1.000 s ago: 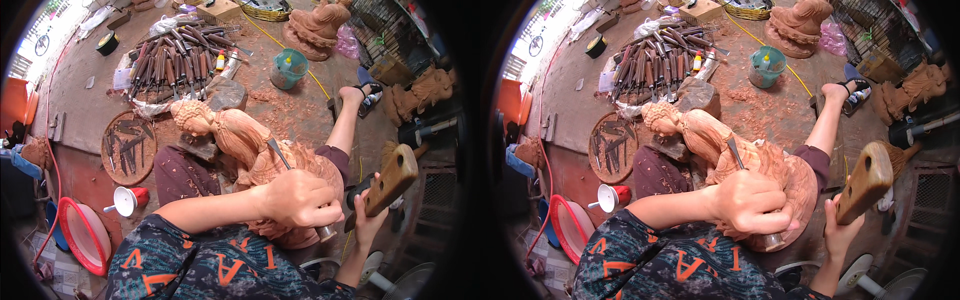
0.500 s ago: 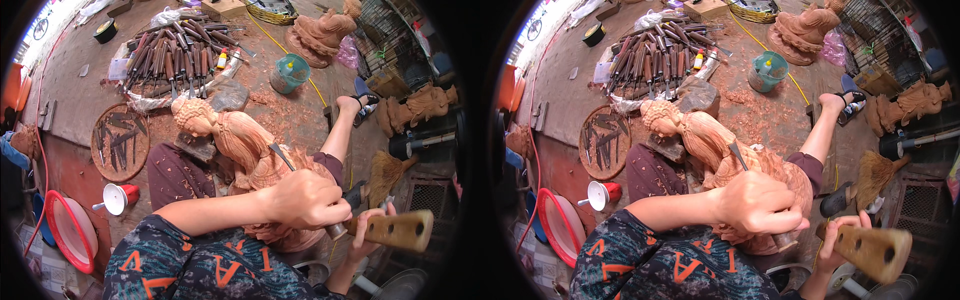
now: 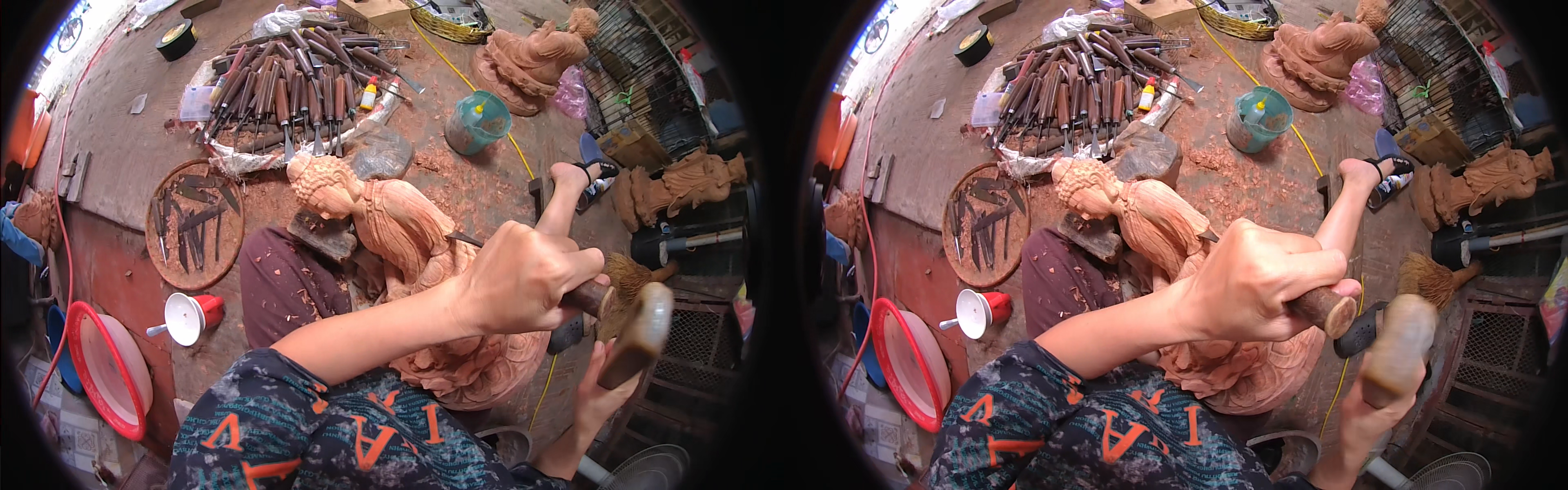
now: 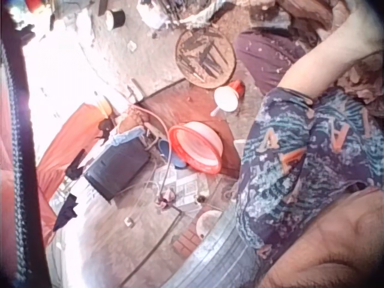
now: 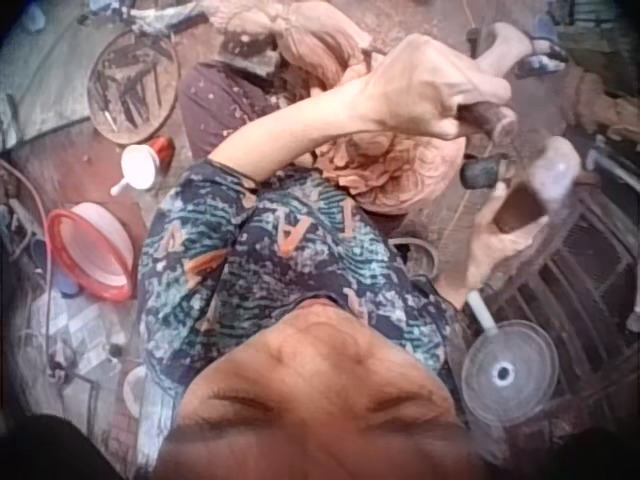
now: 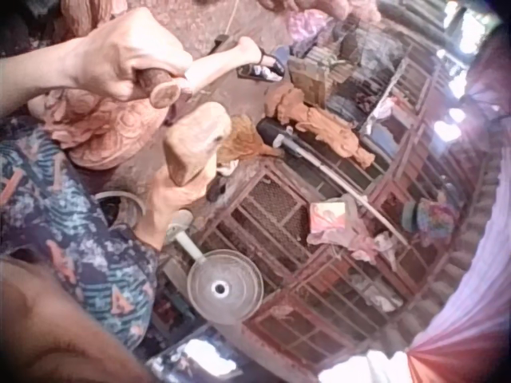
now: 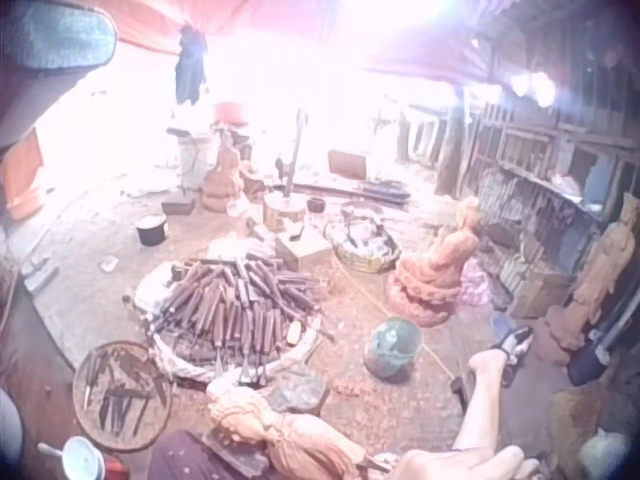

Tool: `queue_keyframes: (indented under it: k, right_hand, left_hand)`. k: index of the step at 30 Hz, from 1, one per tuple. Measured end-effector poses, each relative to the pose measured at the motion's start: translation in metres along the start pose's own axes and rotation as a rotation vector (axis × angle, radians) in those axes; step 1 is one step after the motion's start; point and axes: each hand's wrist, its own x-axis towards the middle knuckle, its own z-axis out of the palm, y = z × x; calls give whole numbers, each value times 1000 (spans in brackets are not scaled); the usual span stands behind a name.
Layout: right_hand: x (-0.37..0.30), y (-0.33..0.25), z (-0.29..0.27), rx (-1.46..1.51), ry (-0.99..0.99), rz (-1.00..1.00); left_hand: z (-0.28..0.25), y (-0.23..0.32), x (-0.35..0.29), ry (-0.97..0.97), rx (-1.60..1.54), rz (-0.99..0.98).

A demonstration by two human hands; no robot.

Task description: The person carves a wooden Buddha statue using a chisel and a wooden mallet. They repeatedly strike the chisel to shape the wood, occasionally switching tools from a collection nearby.

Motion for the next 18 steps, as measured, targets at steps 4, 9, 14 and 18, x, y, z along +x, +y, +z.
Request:
queue_keyframes:
  k: [4,9,14,18]
  right_hand:
    - [9,-3,-12,58,-53,-118]
    - [-9,7,2,-23,-44,-126]
    - [-23,-5,7,119,-195,32]
    - [-45,5,18,409,-335,379]
  left_hand:
    - [2,2,-3,31,-6,-28]
    - [6,5,-4,119,10,-43]
    - [3,23,-29,-31,132,122]
    - [0,54,-57,45,-45,393]
